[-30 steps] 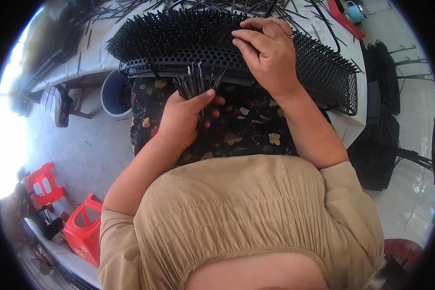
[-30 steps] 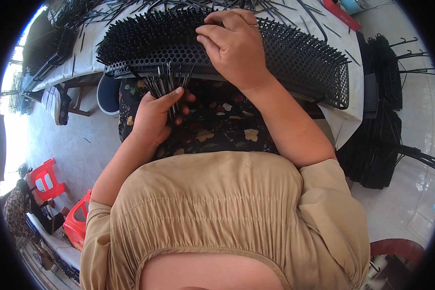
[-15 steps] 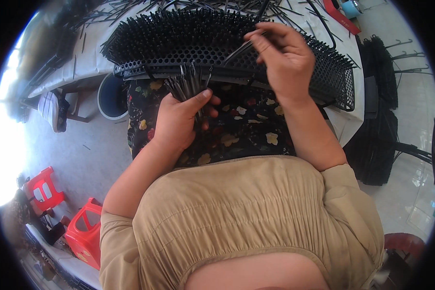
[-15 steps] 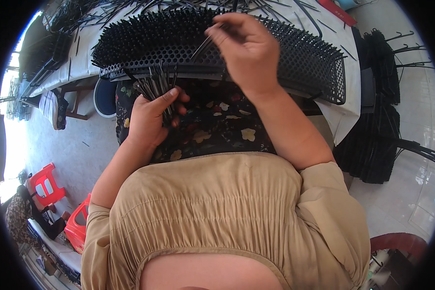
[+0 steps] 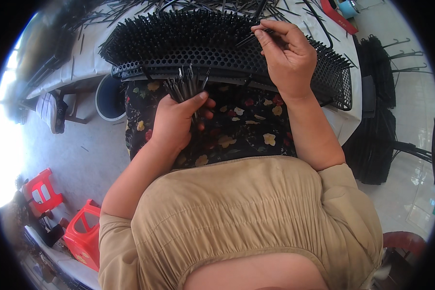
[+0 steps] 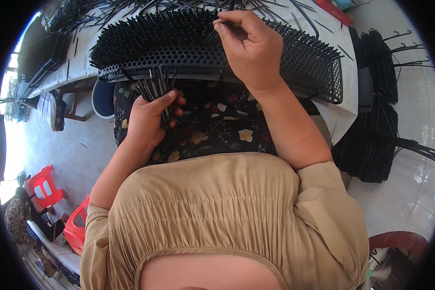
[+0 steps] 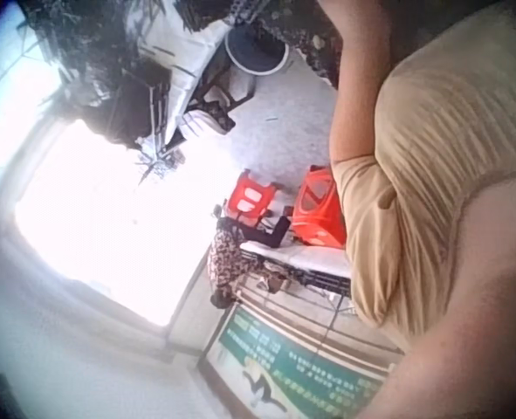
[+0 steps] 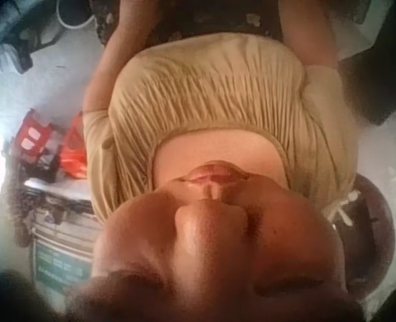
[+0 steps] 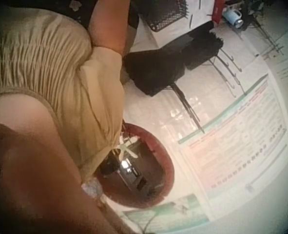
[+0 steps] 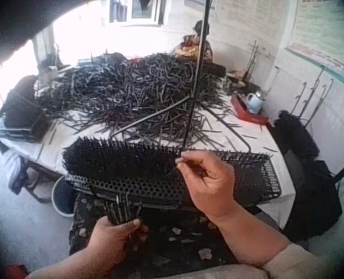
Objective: The person inserts plastic spikes into the holes of a perforated base grid by hand, holding a bundle of spikes and pushing them into the base one at a time.
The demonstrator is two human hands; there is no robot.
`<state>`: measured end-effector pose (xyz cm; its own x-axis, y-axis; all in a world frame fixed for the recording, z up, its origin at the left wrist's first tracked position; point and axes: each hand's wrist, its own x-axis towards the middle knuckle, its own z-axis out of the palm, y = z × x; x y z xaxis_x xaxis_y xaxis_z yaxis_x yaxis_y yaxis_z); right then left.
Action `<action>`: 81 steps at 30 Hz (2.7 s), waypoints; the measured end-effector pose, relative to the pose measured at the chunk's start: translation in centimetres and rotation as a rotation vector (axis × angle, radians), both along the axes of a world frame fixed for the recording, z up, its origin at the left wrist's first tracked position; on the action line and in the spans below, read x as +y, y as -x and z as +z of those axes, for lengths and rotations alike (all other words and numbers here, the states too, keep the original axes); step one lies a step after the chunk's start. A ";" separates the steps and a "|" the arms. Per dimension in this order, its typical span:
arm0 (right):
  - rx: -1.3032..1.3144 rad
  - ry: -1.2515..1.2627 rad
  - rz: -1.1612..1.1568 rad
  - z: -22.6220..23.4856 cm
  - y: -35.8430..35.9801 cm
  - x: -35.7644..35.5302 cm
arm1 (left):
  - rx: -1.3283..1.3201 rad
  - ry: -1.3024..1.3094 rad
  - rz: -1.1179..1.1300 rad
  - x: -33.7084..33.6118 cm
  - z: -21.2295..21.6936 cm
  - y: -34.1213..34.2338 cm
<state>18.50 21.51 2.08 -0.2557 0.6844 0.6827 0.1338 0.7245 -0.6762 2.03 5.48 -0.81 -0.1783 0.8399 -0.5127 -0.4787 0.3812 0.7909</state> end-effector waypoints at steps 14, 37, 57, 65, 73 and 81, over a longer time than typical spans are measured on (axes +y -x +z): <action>-0.180 -0.207 0.083 0.4 0.5 1.2 | 0.008 0.006 -0.009 -0.2 -0.3 0.4; -0.249 -0.240 0.126 0.5 0.9 1.7 | 0.016 0.011 0.007 -0.1 -0.6 0.6; -0.214 0.184 0.152 0.6 2.4 -4.1 | 0.008 -0.043 0.038 -0.5 -0.2 0.8; -0.071 0.216 0.264 0.4 5.7 -3.0 | 0.006 -0.076 0.060 -1.5 -0.1 2.4; -0.138 -0.420 0.172 1.6 8.8 -1.8 | -0.043 -0.052 0.173 -2.1 -0.8 3.0; -0.258 -0.530 0.109 2.3 9.3 -3.2 | -0.030 -0.069 0.170 -2.3 -0.8 3.4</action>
